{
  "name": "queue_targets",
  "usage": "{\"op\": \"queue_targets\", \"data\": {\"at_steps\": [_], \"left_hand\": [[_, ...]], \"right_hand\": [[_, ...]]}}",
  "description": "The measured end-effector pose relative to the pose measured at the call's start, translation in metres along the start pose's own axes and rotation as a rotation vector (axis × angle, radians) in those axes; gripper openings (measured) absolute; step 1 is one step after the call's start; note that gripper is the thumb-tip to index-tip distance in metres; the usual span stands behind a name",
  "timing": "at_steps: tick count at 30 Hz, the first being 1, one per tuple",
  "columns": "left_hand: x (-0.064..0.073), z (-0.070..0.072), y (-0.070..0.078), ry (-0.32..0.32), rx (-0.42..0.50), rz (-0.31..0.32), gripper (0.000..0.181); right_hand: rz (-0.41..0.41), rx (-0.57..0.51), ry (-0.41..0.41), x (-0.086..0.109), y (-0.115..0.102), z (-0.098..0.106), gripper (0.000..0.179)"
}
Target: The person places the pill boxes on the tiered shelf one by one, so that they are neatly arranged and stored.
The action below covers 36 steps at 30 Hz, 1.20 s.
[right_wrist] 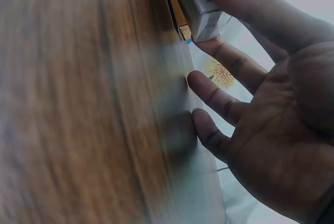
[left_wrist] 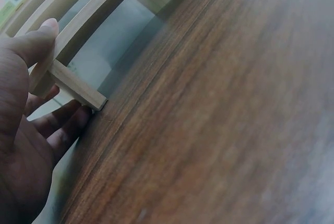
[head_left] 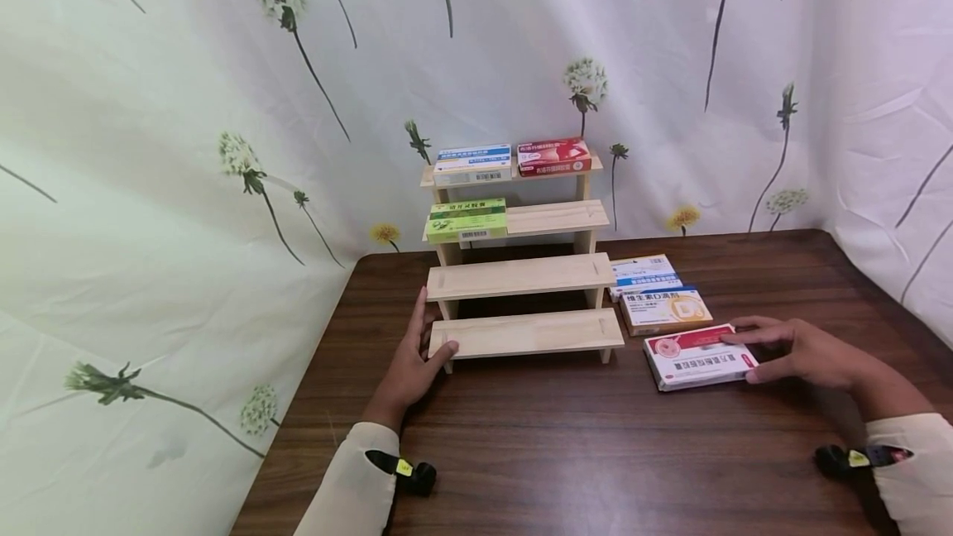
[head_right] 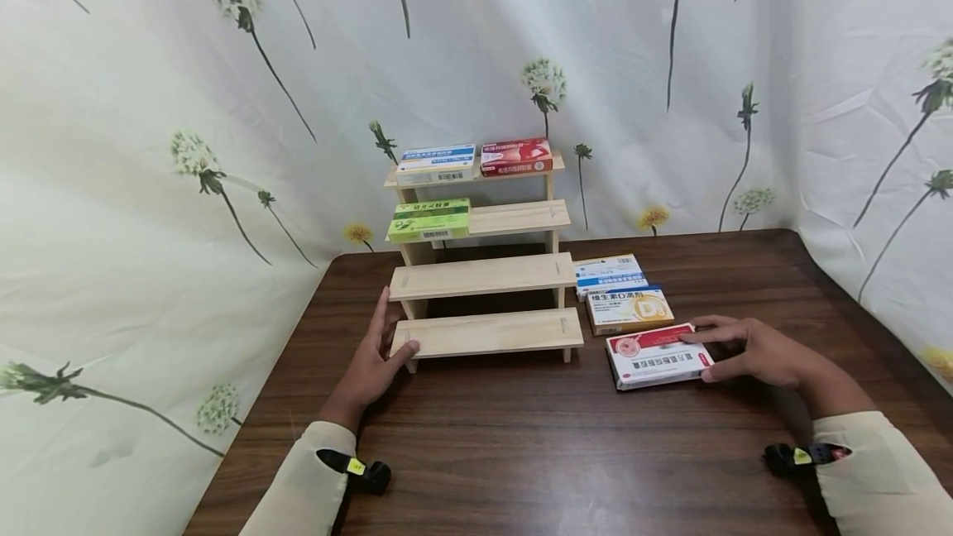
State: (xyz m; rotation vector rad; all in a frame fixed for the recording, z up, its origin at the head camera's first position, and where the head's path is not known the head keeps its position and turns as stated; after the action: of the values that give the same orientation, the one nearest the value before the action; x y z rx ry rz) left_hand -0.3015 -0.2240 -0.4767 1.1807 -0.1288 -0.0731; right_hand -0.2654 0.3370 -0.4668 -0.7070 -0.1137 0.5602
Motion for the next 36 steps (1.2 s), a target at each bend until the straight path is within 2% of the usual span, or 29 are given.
{"op": "queue_targets", "data": {"at_steps": [8, 15, 25, 36], "left_hand": [[0.0, -0.001, 0.001, -0.005, 0.005, -0.009, 0.106], [0.0, -0.001, 0.001, -0.003, 0.001, -0.014, 0.106], [0.002, 0.001, 0.0, 0.011, 0.003, 0.001, 0.106], [0.002, -0.001, 0.001, -0.003, 0.013, 0.004, 0.106]], "right_hand": [[0.029, -0.006, 0.027, 0.003, 0.002, 0.003, 0.055], [0.12, -0.063, 0.098, 0.006, -0.004, 0.008, 0.054], [0.082, -0.061, 0.067, 0.002, -0.007, 0.012, 0.051], [0.058, -0.058, 0.092, -0.002, -0.013, 0.025, 0.052]]}}
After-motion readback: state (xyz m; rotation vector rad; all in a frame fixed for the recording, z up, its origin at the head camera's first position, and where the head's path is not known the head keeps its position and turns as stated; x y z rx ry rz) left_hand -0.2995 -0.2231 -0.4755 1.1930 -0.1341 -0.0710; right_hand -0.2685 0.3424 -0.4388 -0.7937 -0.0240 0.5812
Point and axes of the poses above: each hand's wrist, its own x-axis away from the middle knuckle, its own z-axis out of the back of the hand, y = z × x, the point moved 10 cm from there along -x, towards the middle knuckle, and after that the axes turned 14 degrees about z, right-handed, at the moved point
